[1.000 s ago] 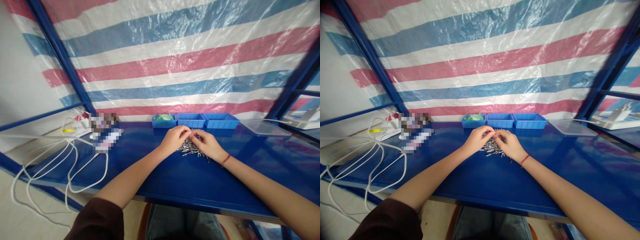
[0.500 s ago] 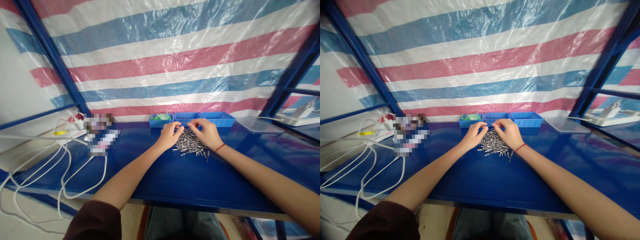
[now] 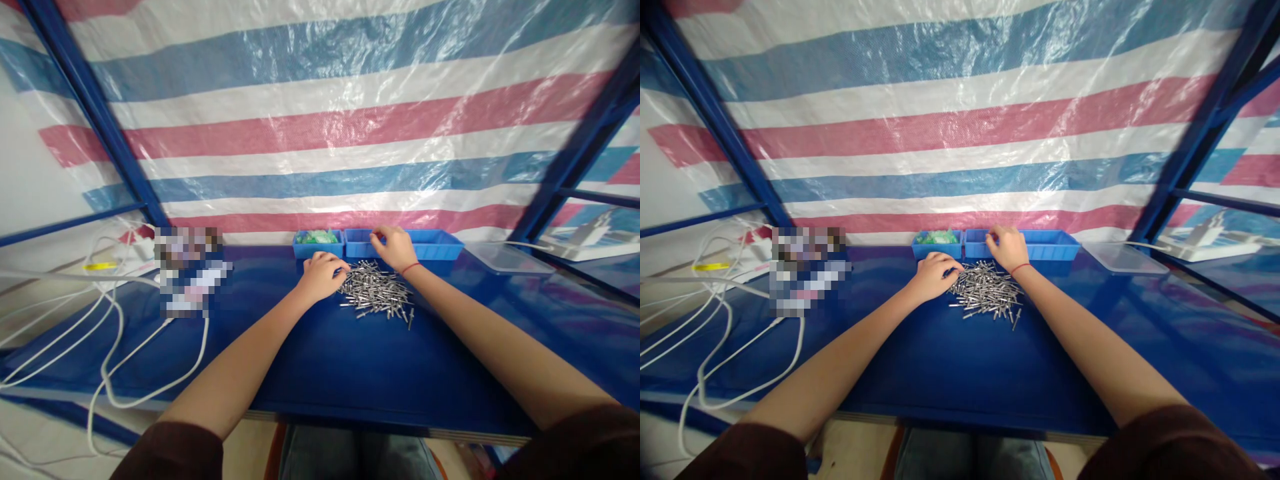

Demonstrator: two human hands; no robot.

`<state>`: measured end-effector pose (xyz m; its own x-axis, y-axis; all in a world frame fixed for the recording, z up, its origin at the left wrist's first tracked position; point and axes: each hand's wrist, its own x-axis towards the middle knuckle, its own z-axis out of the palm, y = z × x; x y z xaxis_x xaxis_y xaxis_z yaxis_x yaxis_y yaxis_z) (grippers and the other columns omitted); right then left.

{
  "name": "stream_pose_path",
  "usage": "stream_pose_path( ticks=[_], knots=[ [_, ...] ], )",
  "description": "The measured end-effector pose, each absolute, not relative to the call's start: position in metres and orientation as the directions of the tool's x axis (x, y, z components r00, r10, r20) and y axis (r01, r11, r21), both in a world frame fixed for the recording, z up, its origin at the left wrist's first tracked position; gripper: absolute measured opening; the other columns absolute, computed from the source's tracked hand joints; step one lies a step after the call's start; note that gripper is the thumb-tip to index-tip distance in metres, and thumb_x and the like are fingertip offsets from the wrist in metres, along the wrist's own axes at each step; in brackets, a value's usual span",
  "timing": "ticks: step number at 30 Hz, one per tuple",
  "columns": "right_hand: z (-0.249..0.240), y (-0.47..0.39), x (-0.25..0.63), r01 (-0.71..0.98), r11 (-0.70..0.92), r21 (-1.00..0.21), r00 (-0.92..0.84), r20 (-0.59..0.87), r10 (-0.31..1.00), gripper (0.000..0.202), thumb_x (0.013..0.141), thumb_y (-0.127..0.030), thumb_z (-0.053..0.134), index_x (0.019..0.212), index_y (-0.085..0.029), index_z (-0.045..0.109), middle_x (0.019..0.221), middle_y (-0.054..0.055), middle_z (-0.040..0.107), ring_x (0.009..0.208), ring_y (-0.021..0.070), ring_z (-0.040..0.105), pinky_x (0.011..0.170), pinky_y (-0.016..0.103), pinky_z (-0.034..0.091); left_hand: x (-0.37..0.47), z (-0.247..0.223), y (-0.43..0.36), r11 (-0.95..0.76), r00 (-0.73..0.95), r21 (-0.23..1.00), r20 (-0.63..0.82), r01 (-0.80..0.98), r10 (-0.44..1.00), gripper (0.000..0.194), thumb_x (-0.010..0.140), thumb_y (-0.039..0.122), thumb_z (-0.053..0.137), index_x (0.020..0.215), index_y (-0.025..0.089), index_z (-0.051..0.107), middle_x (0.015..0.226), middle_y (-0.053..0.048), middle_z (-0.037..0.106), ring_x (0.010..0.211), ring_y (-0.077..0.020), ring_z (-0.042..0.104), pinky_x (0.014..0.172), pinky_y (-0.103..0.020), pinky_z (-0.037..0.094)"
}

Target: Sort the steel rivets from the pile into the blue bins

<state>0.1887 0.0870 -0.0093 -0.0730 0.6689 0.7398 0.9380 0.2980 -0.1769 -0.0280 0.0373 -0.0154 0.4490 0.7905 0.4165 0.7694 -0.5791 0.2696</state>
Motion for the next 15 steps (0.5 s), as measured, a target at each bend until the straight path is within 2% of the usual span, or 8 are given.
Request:
stream_pose_path(
  ticks=[4, 9, 12, 15],
  knots=[
    [-0.013, 0.054, 0.193, 0.889, 0.419, -0.183, -0.154, 0.743, 0.651, 0.019, 0.082, -0.023, 0.048, 0.079, -0.018, 0.066, 0.078, 0.006, 0.069, 0.074, 0.0212, 0.059, 0.074, 0.032, 0.042, -0.023, -0.015, 0.036, -0.584, 0.485, 0.233, 0.369, 0.778, 0.793, 0.019, 0.082, 0.037, 0.054, 0.088, 0.030, 0.071, 0.103, -0.002, 0.064, 0.106, -0.0252, 0.045, 0.089, -0.043, 0.036],
    [-0.015, 0.025, 0.184, 0.811, 0.505, -0.295, -0.119, 0.762, 0.636, 0.016, 0.079, -0.023, 0.050, 0.072, -0.019, 0.064, 0.073, 0.004, 0.068, 0.069, 0.0196, 0.060, 0.070, 0.032, 0.045, -0.018, -0.016, 0.035, -0.557, 0.493, 0.187, 0.302, 0.809, 0.816, 0.023, 0.083, 0.039, 0.053, 0.097, 0.034, 0.070, 0.103, -0.005, 0.062, 0.102, -0.0282, 0.045, 0.085, -0.047, 0.037],
    [-0.011, 0.017, 0.172, 0.794, 0.510, -0.331, -0.089, 0.767, 0.636, 0.016, 0.079, -0.022, 0.050, 0.070, -0.020, 0.064, 0.072, 0.004, 0.068, 0.068, 0.0194, 0.060, 0.069, 0.032, 0.045, -0.015, -0.017, 0.034, -0.563, 0.494, 0.155, 0.333, 0.812, 0.803, 0.018, 0.083, 0.036, 0.055, 0.085, 0.029, 0.072, 0.098, -0.006, 0.062, 0.099, -0.0280, 0.046, 0.085, -0.047, 0.035],
    [-0.006, 0.012, 0.166, 0.786, 0.538, -0.303, -0.130, 0.771, 0.624, 0.015, 0.078, -0.021, 0.050, 0.071, -0.019, 0.064, 0.074, 0.005, 0.068, 0.069, 0.0197, 0.060, 0.070, 0.033, 0.045, -0.014, -0.019, 0.033, -0.583, 0.498, 0.164, 0.370, 0.796, 0.784, 0.015, 0.082, 0.031, 0.058, 0.078, 0.024, 0.071, 0.097, -0.006, 0.062, 0.097, -0.0262, 0.047, 0.085, -0.045, 0.034]
  ],
)
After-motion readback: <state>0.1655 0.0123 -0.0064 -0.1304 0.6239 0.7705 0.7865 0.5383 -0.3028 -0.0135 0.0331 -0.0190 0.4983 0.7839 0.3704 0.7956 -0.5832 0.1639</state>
